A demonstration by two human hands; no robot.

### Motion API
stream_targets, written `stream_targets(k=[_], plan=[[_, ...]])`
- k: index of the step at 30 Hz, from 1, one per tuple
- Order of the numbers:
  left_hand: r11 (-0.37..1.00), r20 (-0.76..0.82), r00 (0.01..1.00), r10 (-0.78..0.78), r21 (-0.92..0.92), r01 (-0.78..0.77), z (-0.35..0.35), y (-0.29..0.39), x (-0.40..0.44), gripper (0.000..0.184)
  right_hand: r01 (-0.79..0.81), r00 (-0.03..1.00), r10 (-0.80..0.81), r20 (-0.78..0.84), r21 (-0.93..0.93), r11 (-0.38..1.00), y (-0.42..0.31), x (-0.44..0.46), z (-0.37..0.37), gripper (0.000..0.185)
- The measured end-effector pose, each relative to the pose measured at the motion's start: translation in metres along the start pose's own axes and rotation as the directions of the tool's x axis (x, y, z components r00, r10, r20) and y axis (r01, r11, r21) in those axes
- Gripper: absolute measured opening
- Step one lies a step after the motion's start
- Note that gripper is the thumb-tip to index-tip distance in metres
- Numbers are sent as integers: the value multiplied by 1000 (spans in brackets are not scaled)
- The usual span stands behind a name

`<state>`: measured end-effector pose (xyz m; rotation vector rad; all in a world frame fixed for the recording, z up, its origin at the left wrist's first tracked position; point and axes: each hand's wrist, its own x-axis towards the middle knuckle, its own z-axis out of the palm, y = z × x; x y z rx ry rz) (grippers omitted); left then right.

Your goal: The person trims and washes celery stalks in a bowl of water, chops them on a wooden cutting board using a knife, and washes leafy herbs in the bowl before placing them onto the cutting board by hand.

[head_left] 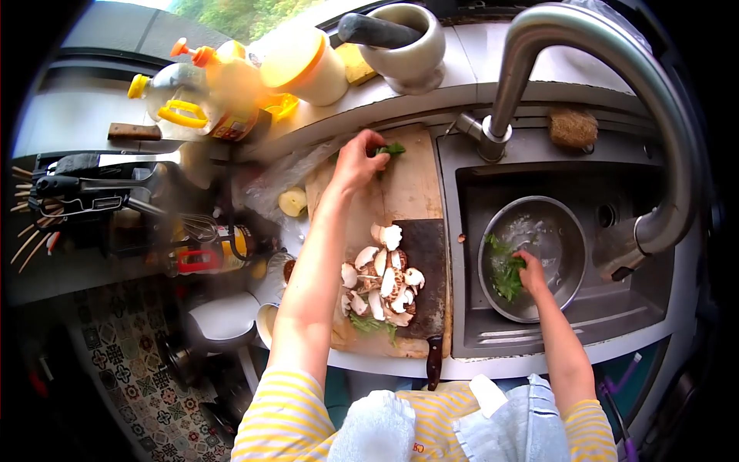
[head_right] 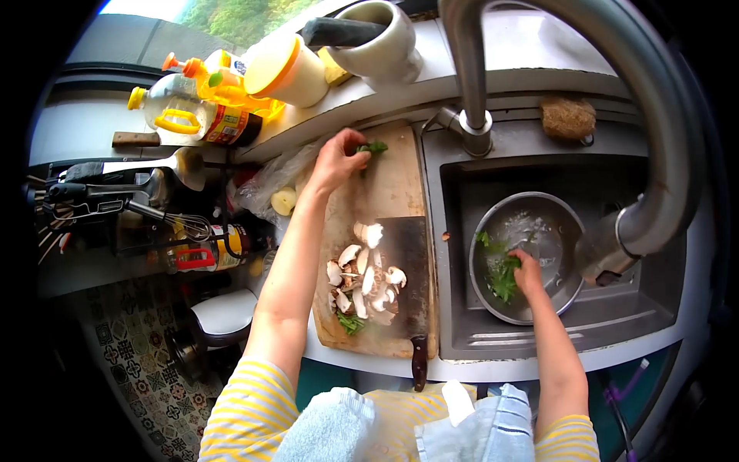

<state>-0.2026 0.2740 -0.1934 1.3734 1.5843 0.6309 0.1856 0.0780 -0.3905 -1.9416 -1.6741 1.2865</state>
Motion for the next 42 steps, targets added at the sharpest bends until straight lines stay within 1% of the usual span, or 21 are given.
stream_targets(k=[2,3,4,7,10,16,18,21,22,23,26,30,31,32,33,34,36,38,39,41,42], plan=[[857,22,939,344,401,-324,5,-1,8,37,-22,1000,24,-12,182,983,-2,3,-6,42],[844,88,956,278,453,-287,3,2,15,33,-24,1000,27,-7,263,965,9,7,-3,43],[829,158,967,202,498,-255,5,5,16,29,181,983,-181,-16,147,972,14,5,-2,44],[916,175,984,27,390,-95,9,27,7,21,31,985,-56,161,153,988,4,-7,-17,41],[983,-37,999,-11,-182,4,-4,32,-9,18,-113,991,82,105,332,937,13,1,-15,38],[951,-111,991,-76,289,105,-6,-11,-34,20,21,983,-70,169,276,961,15,-6,-26,41],[719,-112,937,331,673,-173,8,-25,-30,24,14,992,-50,118,291,957,8,-11,-27,40],[783,-124,974,191,618,-75,26,1,-29,20,263,965,-255,-66,172,949,-3,-20,-27,37],[805,-120,990,78,593,9,28,11,-28,20,166,985,-173,20,208,964,6,-17,-25,37],[953,-76,997,-29,297,51,32,18,-29,14,66,990,-93,109,236,970,19,-13,-16,36],[981,188,982,-7,-191,43,62,69,-68,14,-188,980,145,139,386,903,44,-4,-10,32],[898,462,885,-53,-366,244,166,85,-121,28,-143,990,125,71,397,907,52,-3,-24,41],[952,457,885,-91,-222,212,200,62,-120,32,-121,992,104,65,359,926,52,-4,-24,44],[884,292,935,202,358,-302,228,50,-123,30,-75,995,45,88,365,928,50,-6,-22,52],[626,239,887,395,636,-451,255,20,-117,27,-92,994,68,90,293,952,34,-13,-27,58],[484,254,947,199,814,-320,274,17,-114,20,24,1000,-23,-9,53,998,23,-21,-23,64],[271,286,958,-3,923,-274,300,-13,-98,21,139,990,-124,72,-287,948,-10,-40,-29,58],[149,423,903,-73,900,-409,293,-2,-95,13,118,988,-95,119,-213,970,12,-33,-12,47],[193,367,916,162,899,-394,293,7,-101,10,111,987,-88,134,-176,978,24,-23,-5,42],[285,393,886,245,845,-454,294,-3,-101,13,16,987,-17,162,7,1000,40,-10,-12,35],[484,489,848,206,702,-523,293,-13,-97,14,-37,984,19,175,98,994,46,-7,-15,32]])
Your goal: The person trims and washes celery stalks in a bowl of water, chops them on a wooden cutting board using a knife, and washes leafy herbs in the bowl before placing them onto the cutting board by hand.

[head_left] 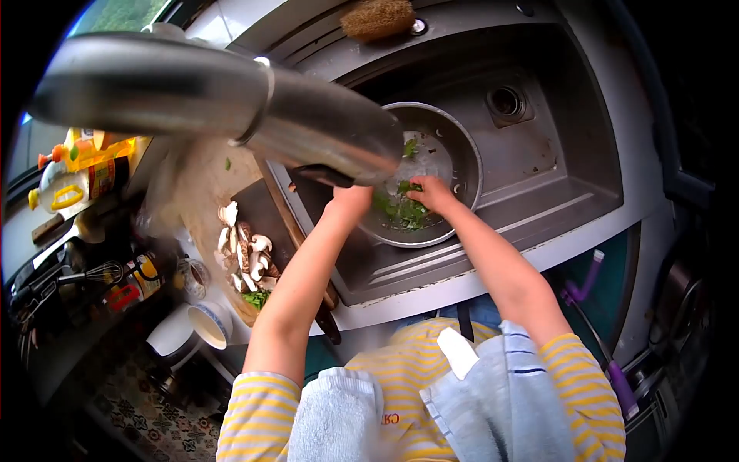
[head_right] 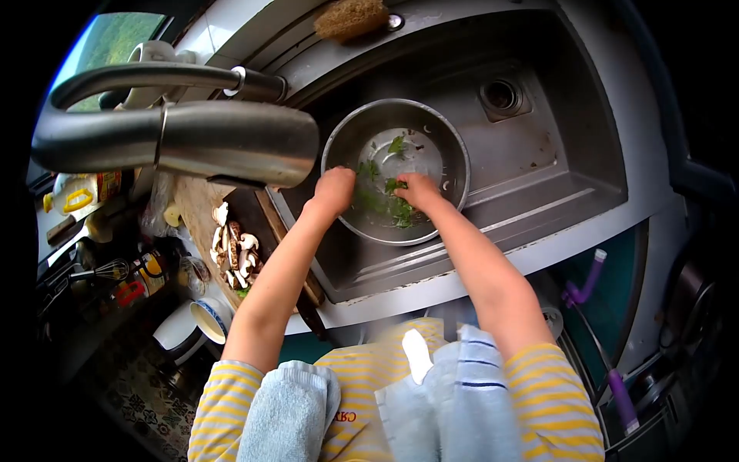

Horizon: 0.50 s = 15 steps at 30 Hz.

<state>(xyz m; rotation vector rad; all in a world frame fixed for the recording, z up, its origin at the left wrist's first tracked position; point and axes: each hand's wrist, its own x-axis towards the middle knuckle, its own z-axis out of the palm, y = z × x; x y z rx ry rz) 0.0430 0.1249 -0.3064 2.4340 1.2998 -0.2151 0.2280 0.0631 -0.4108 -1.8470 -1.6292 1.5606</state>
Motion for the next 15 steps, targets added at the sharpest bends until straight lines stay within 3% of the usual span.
stream_targets(k=[1,2,4,5,8,9,10,12,14,15], plan=[[968,86,994,68,-249,-45,8,-8,0,15,15,998,-19,60,66,998,-11,-6,-20,31],[904,138,990,-39,-416,94,14,-5,3,16,-24,997,11,77,162,986,-7,-4,-27,31],[633,304,927,-220,-679,373,29,7,2,19,-115,988,72,134,339,934,1,-2,-43,31],[825,132,957,-257,-486,289,34,10,-1,31,-78,992,64,113,127,989,2,-5,-47,41],[821,144,962,-234,-500,275,56,26,-4,44,173,974,-151,169,-125,977,2,-19,-35,54],[796,234,961,-147,-549,256,63,33,-4,52,176,965,-124,231,-224,959,-1,-24,-29,62],[822,178,975,-135,-530,210,83,35,-6,44,167,950,-72,305,-299,940,-12,-26,-28,56],[766,293,939,-179,-558,320,90,29,3,34,71,957,-5,292,-215,974,15,-4,-13,52],[116,524,740,-422,-778,618,71,37,8,27,1,955,88,283,-300,954,-21,-16,-39,50],[486,303,845,-442,-711,509,71,35,8,31,-32,952,133,274,-343,939,-36,-20,-50,49]])
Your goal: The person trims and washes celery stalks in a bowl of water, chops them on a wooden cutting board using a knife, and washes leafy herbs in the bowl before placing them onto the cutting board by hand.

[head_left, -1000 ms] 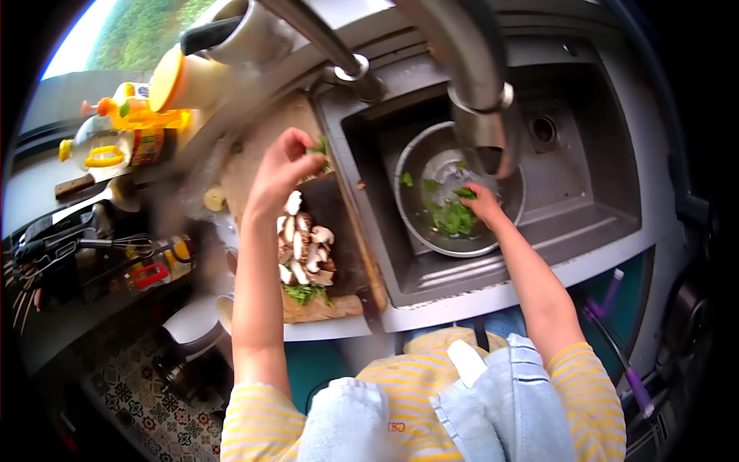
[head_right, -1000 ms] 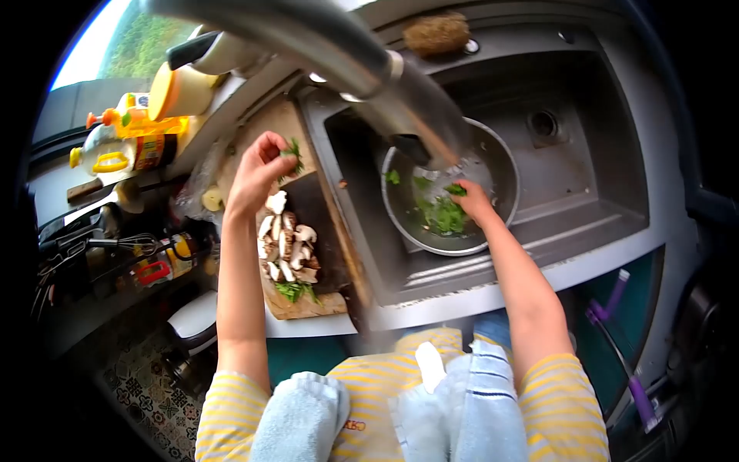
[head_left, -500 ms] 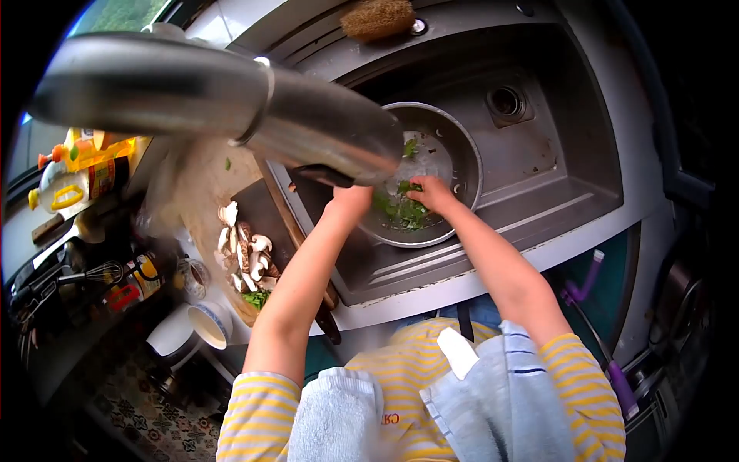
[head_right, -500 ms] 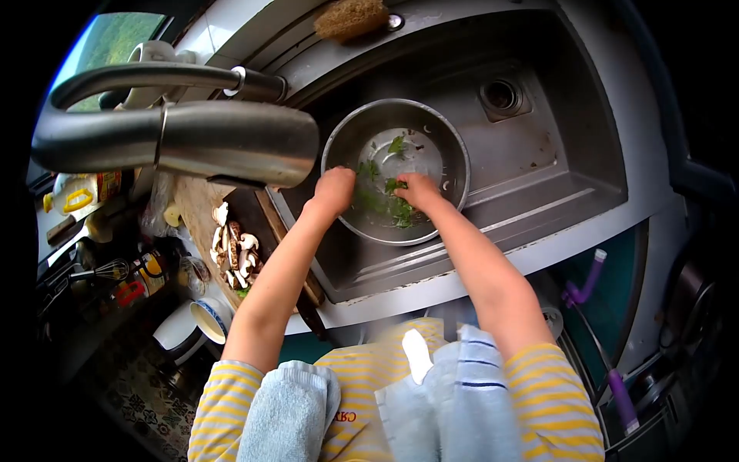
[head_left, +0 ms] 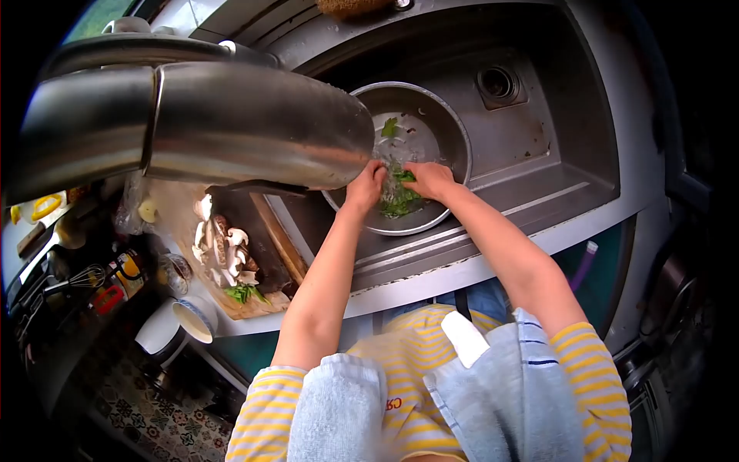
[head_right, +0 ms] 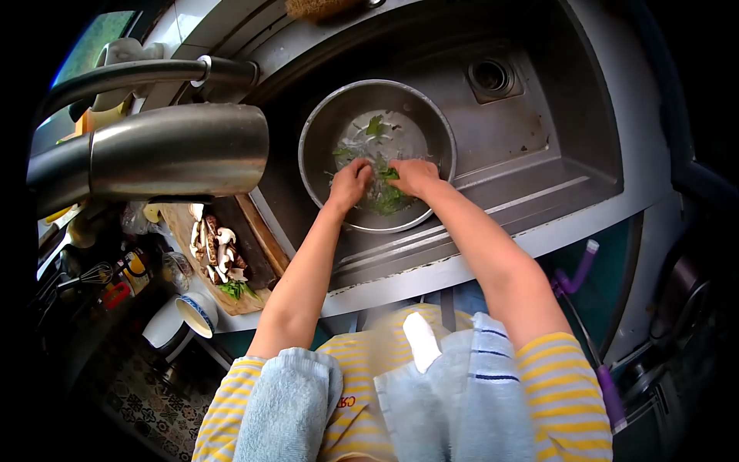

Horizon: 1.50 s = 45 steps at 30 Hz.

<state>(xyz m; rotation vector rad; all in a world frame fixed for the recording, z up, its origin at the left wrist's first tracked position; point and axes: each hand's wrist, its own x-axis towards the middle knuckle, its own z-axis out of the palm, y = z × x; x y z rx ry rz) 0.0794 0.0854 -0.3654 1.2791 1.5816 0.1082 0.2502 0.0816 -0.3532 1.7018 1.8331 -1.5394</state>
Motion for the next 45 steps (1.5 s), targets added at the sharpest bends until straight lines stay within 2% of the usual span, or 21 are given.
stream_targets(k=[3,4,7,8,11,12,15,16,19,24,27,28,31,32,35,36,39,40,43,44,45], plan=[[928,124,920,373,-75,-366,25,-26,-3,40,52,987,-107,118,401,915,22,10,27,47],[972,258,943,211,44,-230,15,-8,-13,50,134,986,-167,23,487,863,40,24,45,46],[994,253,967,37,88,-61,15,-10,-5,53,330,936,-247,-252,374,867,44,31,43,50],[995,283,959,27,81,-52,17,-10,-7,49,69,998,-65,-24,470,880,20,12,23,40],[998,371,929,4,62,-30,30,-7,-15,38,-213,977,194,88,425,880,14,7,13,27],[988,382,919,-97,-77,136,35,-15,-11,30,-243,970,200,141,441,864,12,8,6,26],[854,313,920,-236,-385,351,29,-25,3,32,36,963,6,-271,152,988,35,23,24,32],[929,285,943,-175,-270,254,24,-20,2,24,194,921,-185,-343,-8,981,34,19,32,33],[761,319,945,-77,-594,263,34,1,-24,22,-2,984,98,-147,545,839,28,9,32,36],[728,335,887,-317,-514,454,42,-16,-7,11,-238,969,197,148,351,906,16,10,12,28],[833,310,905,-291,-384,399,32,-6,-8,11,62,945,-20,-327,121,991,28,22,31,31],[881,234,930,-283,-321,349,34,-10,-6,15,40,975,19,-222,255,966,26,19,31,32],[713,211,946,-248,-622,325,49,-8,-14,23,-93,994,36,106,597,797,21,7,32,36],[644,303,926,-227,-667,376,47,-5,-15,29,-37,999,43,-3,484,874,21,8,28,30],[708,116,951,-287,-643,292,41,14,-30,29,1,971,-1,-240,1,1000,16,5,17,29],[889,-145,988,-52,-458,-20,74,-45,-7,30,46,989,-43,-140,21,999,22,12,25,36],[699,124,972,-201,-677,231,48,-7,-25,30,1,996,-17,82,191,982,15,4,13,43],[778,188,974,-125,-590,214,44,-12,-22,31,-71,989,58,135,89,994,1,-3,-1,50],[983,229,963,-145,-77,167,3,30,-40,31,208,964,-217,-155,-69,976,3,-10,-12,49],[924,44,967,252,287,-254,1,13,-38,31,150,975,-174,-141,-164,975,-18,-18,-36,45],[938,79,980,183,284,-198,-16,30,-45,28,123,941,-172,-292,-178,976,-27,-16,-47,39]])
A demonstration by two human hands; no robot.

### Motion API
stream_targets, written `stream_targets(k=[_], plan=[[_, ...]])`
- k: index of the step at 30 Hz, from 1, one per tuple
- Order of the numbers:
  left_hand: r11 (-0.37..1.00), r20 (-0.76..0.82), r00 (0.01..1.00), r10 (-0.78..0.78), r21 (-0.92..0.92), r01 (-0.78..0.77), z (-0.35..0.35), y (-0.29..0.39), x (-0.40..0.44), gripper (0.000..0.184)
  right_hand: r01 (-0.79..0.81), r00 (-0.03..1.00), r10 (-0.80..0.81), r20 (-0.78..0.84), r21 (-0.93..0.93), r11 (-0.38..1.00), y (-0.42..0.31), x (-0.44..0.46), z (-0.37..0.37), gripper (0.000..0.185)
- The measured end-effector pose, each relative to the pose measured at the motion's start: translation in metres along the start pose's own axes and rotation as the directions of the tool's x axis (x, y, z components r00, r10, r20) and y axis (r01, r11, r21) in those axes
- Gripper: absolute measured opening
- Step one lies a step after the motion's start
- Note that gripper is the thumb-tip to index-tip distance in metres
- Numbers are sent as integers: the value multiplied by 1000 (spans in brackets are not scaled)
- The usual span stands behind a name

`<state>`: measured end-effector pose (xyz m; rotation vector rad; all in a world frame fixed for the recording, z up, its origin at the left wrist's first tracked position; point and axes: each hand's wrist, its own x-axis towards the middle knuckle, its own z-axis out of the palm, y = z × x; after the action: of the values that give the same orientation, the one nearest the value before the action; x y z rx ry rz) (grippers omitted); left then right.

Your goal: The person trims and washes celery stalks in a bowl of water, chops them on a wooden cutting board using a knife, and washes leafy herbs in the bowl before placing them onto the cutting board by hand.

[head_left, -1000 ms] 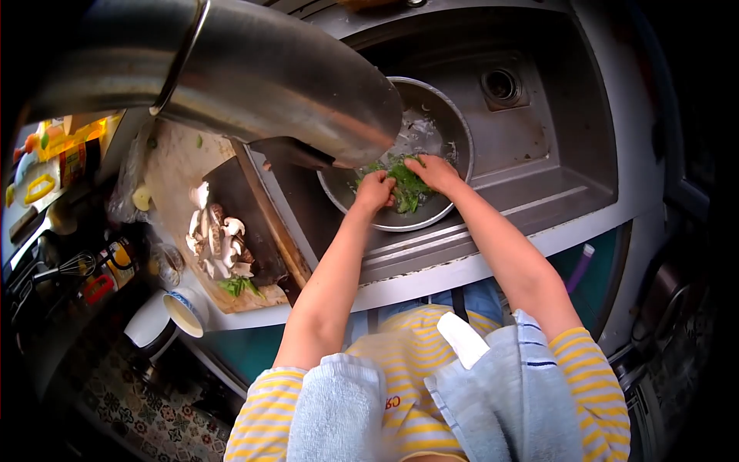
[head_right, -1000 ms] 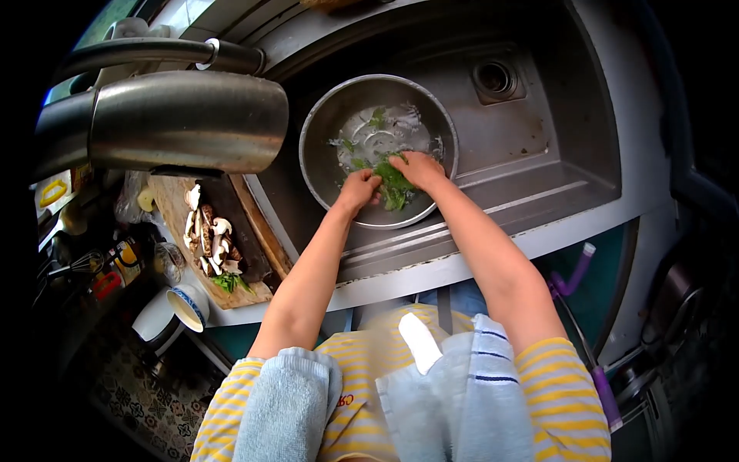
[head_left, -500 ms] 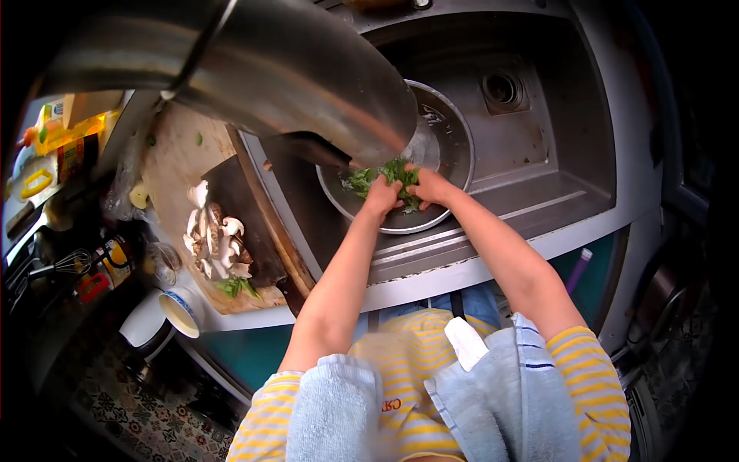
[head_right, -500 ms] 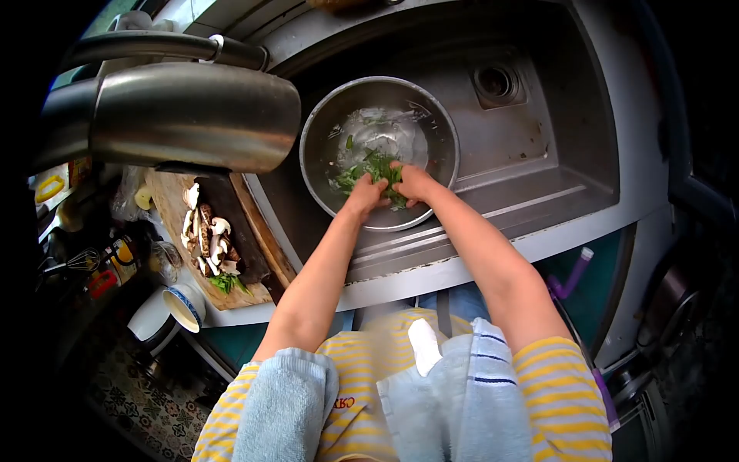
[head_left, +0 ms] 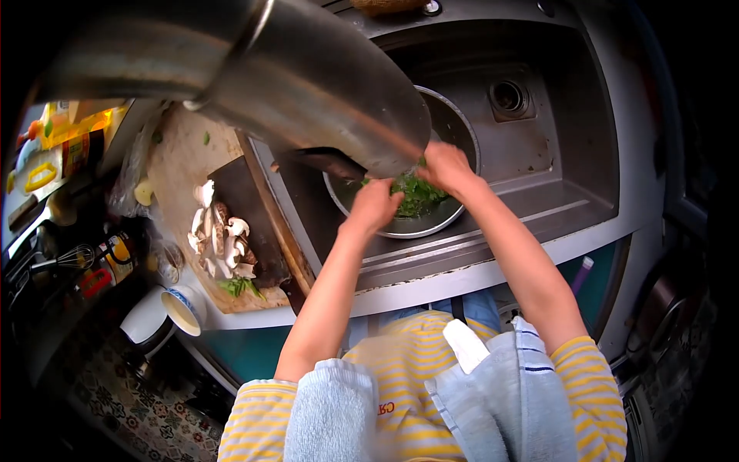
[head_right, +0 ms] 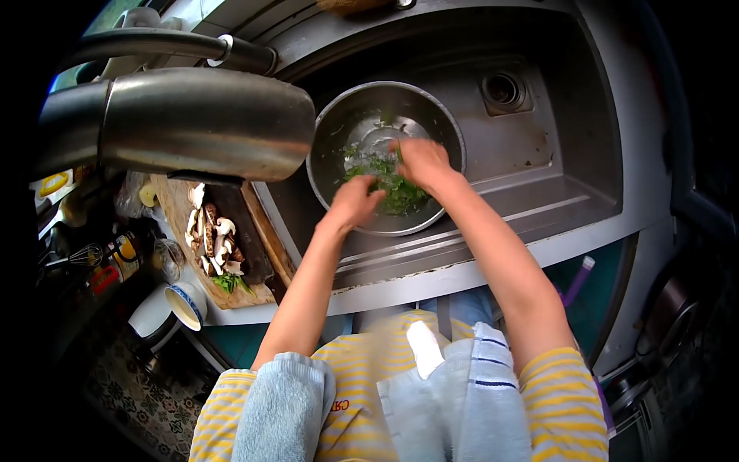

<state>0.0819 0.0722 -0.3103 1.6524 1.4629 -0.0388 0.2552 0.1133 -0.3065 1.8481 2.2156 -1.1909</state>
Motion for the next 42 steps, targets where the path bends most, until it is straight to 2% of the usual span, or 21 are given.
stream_targets(k=[2,4,6,9,11,16,18,19,21,23,26,27,30,31,32,34,35,36,39,40,42], plan=[[986,-285,947,146,125,-114,-13,-2,8,26,-35,982,41,-186,36,999,-18,19,-17,31],[994,-334,941,54,111,-17,-23,-4,32,25,-22,955,34,-296,45,999,-26,44,-23,25],[962,-557,811,180,270,-28,15,-52,66,28,98,971,-120,-209,-113,989,5,90,19,21],[970,-394,906,152,235,-60,25,-54,65,34,265,949,-282,-142,-129,956,34,94,82,17],[992,-186,978,95,100,-77,25,-34,40,39,235,971,-238,-21,-77,969,19,36,61,22],[997,-243,969,42,69,-26,53,-27,21,47,99,941,-60,333,-101,990,14,-17,53,56],[999,-127,992,6,-47,-12,62,-35,27,48,42,998,-33,56,-171,984,15,-21,58,41],[992,-68,990,-124,-33,122,48,-23,24,48,62,991,-47,124,-122,991,21,-18,63,35],[999,33,999,-32,-26,33,50,-26,23,47,86,966,-79,248,-20,996,37,-4,75,25],[997,163,987,8,-74,4,46,-35,24,45,-15,987,11,161,25,1000,34,-7,56,19],[974,7,979,-206,-95,206,34,-26,17,43,-69,991,67,117,9,998,35,-6,50,28],[979,-29,987,-157,-137,151,37,-21,16,45,-81,989,83,120,-21,996,32,-6,53,30],[956,65,981,-184,-219,194,74,-27,26,47,-187,959,161,235,93,978,34,0,79,39],[784,163,950,-266,-537,311,78,-24,26,50,-244,951,171,258,284,927,45,7,100,38],[636,236,910,-341,-655,408,70,-10,20,51,-298,942,177,286,462,835,52,11,112,37],[268,403,811,-424,-800,537,40,33,7,53,-606,793,272,546,658,447,26,1,88,36],[162,379,834,-401,-867,471,34,44,3,55,-718,695,260,670,666,201,15,-3,78,36],[194,347,828,-441,-864,465,29,57,-6,57,-722,690,195,697,684,105,17,-5,79,36],[463,259,930,-260,-812,355,41,48,-18,61,-728,668,29,744,661,-184,32,-8,75,37],[655,129,956,-263,-704,275,25,66,-35,49,-718,679,11,734,667,-198,30,-10,69,37],[939,-41,998,53,-337,-64,15,62,-43,35,-703,695,-19,719,673,-227,21,-18,52,37]])
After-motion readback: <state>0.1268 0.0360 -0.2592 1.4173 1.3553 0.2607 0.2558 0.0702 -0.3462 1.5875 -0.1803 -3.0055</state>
